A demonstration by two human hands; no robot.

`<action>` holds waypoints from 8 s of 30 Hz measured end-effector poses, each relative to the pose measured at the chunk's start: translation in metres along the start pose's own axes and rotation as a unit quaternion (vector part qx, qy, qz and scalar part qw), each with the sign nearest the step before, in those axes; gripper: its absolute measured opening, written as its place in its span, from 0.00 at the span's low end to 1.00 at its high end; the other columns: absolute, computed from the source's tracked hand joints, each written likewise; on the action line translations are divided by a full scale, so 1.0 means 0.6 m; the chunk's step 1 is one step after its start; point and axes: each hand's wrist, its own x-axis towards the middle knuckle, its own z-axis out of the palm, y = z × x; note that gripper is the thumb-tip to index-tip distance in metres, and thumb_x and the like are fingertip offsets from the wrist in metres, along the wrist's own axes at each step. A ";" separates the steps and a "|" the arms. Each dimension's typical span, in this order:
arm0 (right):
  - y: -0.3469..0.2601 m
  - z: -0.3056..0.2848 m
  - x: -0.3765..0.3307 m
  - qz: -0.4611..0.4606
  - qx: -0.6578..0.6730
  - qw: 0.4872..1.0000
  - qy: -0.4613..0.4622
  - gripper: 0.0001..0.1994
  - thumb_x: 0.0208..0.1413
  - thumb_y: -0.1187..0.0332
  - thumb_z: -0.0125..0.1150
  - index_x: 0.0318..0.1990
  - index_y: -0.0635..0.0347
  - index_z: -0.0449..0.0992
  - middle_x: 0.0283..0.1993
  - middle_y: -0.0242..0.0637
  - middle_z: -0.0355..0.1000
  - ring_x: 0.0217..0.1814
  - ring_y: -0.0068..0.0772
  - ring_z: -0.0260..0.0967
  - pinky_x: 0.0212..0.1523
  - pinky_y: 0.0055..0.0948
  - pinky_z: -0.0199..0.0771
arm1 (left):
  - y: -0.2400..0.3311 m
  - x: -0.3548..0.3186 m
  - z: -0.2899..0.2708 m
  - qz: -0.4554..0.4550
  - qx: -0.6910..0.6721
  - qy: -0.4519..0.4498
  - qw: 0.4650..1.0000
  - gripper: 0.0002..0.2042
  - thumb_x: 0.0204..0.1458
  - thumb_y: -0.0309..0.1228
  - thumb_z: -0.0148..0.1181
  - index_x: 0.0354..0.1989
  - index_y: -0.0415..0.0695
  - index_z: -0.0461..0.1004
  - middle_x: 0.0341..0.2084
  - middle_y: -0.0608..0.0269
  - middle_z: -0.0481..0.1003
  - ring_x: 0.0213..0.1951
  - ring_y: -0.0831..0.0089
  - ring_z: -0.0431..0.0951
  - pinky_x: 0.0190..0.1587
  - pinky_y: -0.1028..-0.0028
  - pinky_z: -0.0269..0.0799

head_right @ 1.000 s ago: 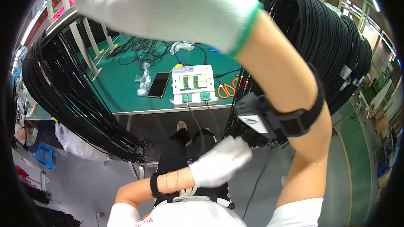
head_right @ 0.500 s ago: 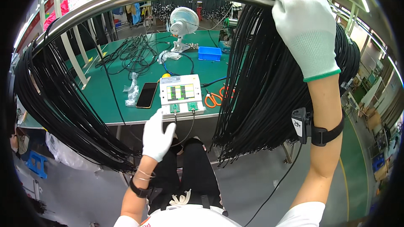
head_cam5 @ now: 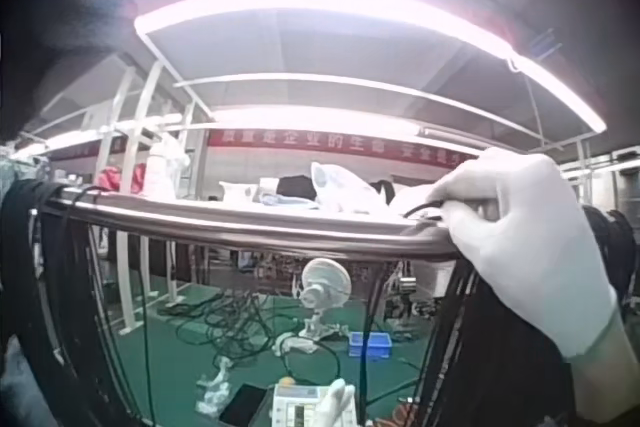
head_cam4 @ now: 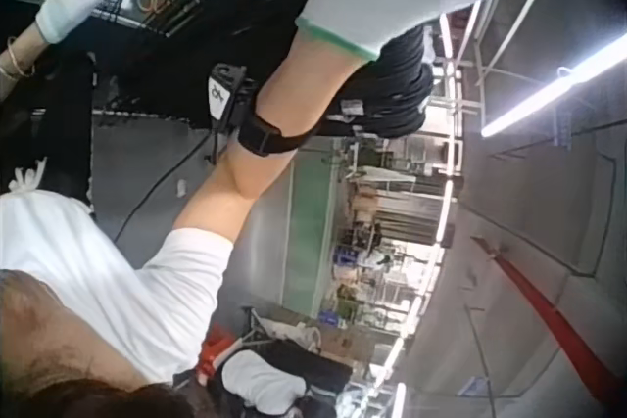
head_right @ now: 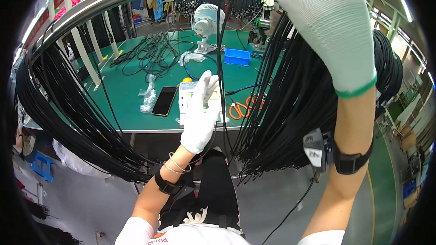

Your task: Connecting electrical cables to a testing device and organizing them on a rack at a manufacturing workstation.

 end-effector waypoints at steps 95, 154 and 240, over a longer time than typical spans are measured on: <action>-0.183 0.219 -0.656 0.641 0.578 0.384 -0.328 0.15 0.68 0.65 0.49 0.50 0.69 0.75 0.40 0.36 0.76 0.43 0.23 0.74 0.47 0.25 0.74 | -0.175 -0.292 -0.066 -0.555 -0.264 0.083 0.784 0.19 0.69 0.44 0.42 0.37 0.41 0.73 0.17 0.67 0.70 0.13 0.85 0.59 0.15 0.81 0.55; -0.147 0.274 -0.594 0.387 0.284 0.840 -0.253 0.09 0.51 0.74 0.63 0.21 0.61 0.73 0.11 0.38 0.59 0.10 0.32 0.58 0.16 0.29 0.58 | -0.205 -0.132 -0.080 -0.299 0.308 0.032 0.903 0.23 0.62 0.39 0.50 0.16 0.39 0.75 0.07 0.62 0.68 0.11 0.72 0.68 0.21 0.71 0.66; -0.103 0.163 -0.734 0.688 0.508 0.444 -0.267 0.15 0.69 0.65 0.48 0.52 0.68 0.72 0.37 0.38 0.75 0.40 0.32 0.76 0.49 0.33 0.77 | -0.176 -0.288 0.015 -0.573 -0.136 -0.054 0.806 0.17 0.69 0.40 0.40 0.42 0.41 0.72 0.25 0.58 0.73 0.16 0.75 0.64 0.21 0.78 0.60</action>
